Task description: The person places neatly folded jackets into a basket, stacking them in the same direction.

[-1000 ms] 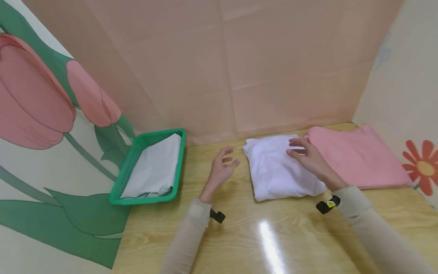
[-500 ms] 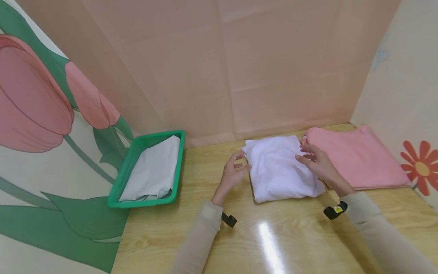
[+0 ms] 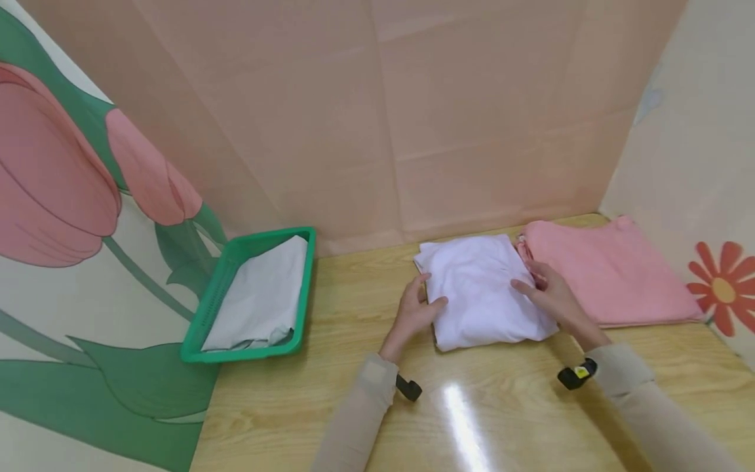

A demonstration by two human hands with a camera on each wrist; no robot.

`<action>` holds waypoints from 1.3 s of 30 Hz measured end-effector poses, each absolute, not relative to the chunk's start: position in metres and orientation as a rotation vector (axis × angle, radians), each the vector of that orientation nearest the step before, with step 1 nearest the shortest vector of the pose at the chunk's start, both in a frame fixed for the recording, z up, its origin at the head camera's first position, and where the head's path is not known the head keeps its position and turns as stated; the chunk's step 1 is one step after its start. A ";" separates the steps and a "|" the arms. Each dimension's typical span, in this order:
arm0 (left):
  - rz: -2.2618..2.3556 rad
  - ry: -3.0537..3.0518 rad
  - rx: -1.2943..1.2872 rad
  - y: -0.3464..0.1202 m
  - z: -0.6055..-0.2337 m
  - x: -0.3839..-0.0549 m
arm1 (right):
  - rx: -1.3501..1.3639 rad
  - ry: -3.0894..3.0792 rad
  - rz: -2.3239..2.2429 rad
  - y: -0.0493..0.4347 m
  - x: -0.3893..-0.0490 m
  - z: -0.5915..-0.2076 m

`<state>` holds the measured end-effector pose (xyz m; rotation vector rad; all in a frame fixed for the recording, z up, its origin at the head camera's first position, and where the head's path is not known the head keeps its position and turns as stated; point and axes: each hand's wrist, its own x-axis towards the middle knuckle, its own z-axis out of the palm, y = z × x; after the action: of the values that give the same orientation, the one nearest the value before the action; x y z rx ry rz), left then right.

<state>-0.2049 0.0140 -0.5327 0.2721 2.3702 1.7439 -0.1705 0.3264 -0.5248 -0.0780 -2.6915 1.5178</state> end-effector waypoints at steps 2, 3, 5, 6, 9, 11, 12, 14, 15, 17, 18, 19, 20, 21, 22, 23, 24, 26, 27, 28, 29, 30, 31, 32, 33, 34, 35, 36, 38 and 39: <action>1.741 2.370 0.293 0.016 -0.534 -0.205 | -0.095 -2.707 1.517 0.326 -0.171 -0.527; 1.737 2.380 0.306 0.017 -0.534 -0.205 | -0.099 -2.716 1.505 0.325 -0.171 -0.527; 1.717 2.409 0.323 0.019 -0.534 -0.206 | -0.101 -2.729 1.492 0.323 -0.171 -0.525; 1.705 2.417 0.320 0.020 -0.534 -0.206 | -0.103 -2.738 1.497 0.321 -0.171 -0.524; 1.685 2.431 0.286 0.022 -0.532 -0.205 | -0.110 -2.775 1.519 0.320 -0.172 -0.523; 1.681 2.411 0.241 0.022 -0.532 -0.205 | -0.130 -2.795 1.566 0.322 -0.173 -0.525; 1.689 2.389 0.223 0.022 -0.533 -0.204 | -0.142 -2.799 1.589 0.324 -0.173 -0.526; 1.719 2.327 0.196 0.022 -0.533 -0.204 | -0.160 -2.787 1.658 0.326 -0.174 -0.529; 1.736 2.293 0.183 0.022 -0.534 -0.205 | -0.163 -2.781 1.696 0.328 -0.175 -0.530; 1.780 2.221 0.169 0.023 -0.534 -0.205 | -0.167 -2.781 1.767 0.330 -0.176 -0.532; 1.795 2.192 0.169 0.023 -0.534 -0.206 | -0.165 -2.788 1.794 0.331 -0.176 -0.533; 1.814 2.165 0.171 0.023 -0.534 -0.206 | -0.162 -2.797 1.817 0.332 -0.177 -0.535; 1.828 2.146 0.177 0.024 -0.534 -0.207 | -0.163 -2.810 1.831 0.333 -0.177 -0.536; 1.832 2.134 0.185 0.024 -0.534 -0.207 | -0.162 -2.821 1.839 0.334 -0.177 -0.537; 1.835 2.125 0.194 0.024 -0.534 -0.207 | -0.157 -2.826 1.844 0.334 -0.177 -0.538; 1.837 2.117 0.203 0.025 -0.535 -0.207 | -0.145 -2.822 1.849 0.334 -0.177 -0.539; 1.832 2.117 0.211 0.026 -0.535 -0.208 | -0.127 -2.810 1.856 0.333 -0.177 -0.540; 1.827 2.124 0.220 0.027 -0.536 -0.208 | -0.080 -2.768 1.879 0.332 -0.178 -0.540; 1.822 2.131 0.222 0.028 -0.537 -0.208 | -0.054 -2.745 1.898 0.331 -0.178 -0.540; 1.822 2.136 0.225 0.028 -0.538 -0.208 | -0.026 -2.732 1.905 0.331 -0.179 -0.540; 1.823 2.143 0.224 0.029 -0.539 -0.207 | -0.008 -2.721 1.911 0.330 -0.179 -0.540; 1.827 2.150 0.221 0.030 -0.540 -0.207 | 0.009 -2.719 1.911 0.330 -0.180 -0.540; 1.833 2.157 0.221 0.031 -0.540 -0.207 | 0.018 -2.720 1.907 0.330 -0.181 -0.539; 1.841 2.163 0.219 0.031 -0.541 -0.206 | 0.032 -2.728 1.897 0.330 -0.181 -0.539; 1.844 2.170 0.216 0.032 -0.541 -0.206 | 0.031 -2.734 1.895 0.330 -0.182 -0.538; 1.852 2.176 0.215 0.033 -0.541 -0.205 | 0.037 -2.740 1.892 0.330 -0.182 -0.538; 1.862 2.180 0.213 0.034 -0.541 -0.205 | 0.035 -2.739 1.904 0.331 -0.182 -0.538; 1.871 2.185 0.215 0.035 -0.541 -0.204 | 0.040 -2.731 1.929 0.331 -0.183 -0.538; 1.882 2.195 0.219 0.036 -0.541 -0.204 | 0.047 -2.699 2.017 0.332 -0.183 -0.539; 1.883 2.199 0.224 0.036 -0.541 -0.203 | 0.047 -2.677 2.075 0.333 -0.183 -0.541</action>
<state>-0.2035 0.0365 -0.5411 0.2238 2.1990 1.8829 -0.1831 0.3325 -0.5407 0.0468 -2.6768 2.0747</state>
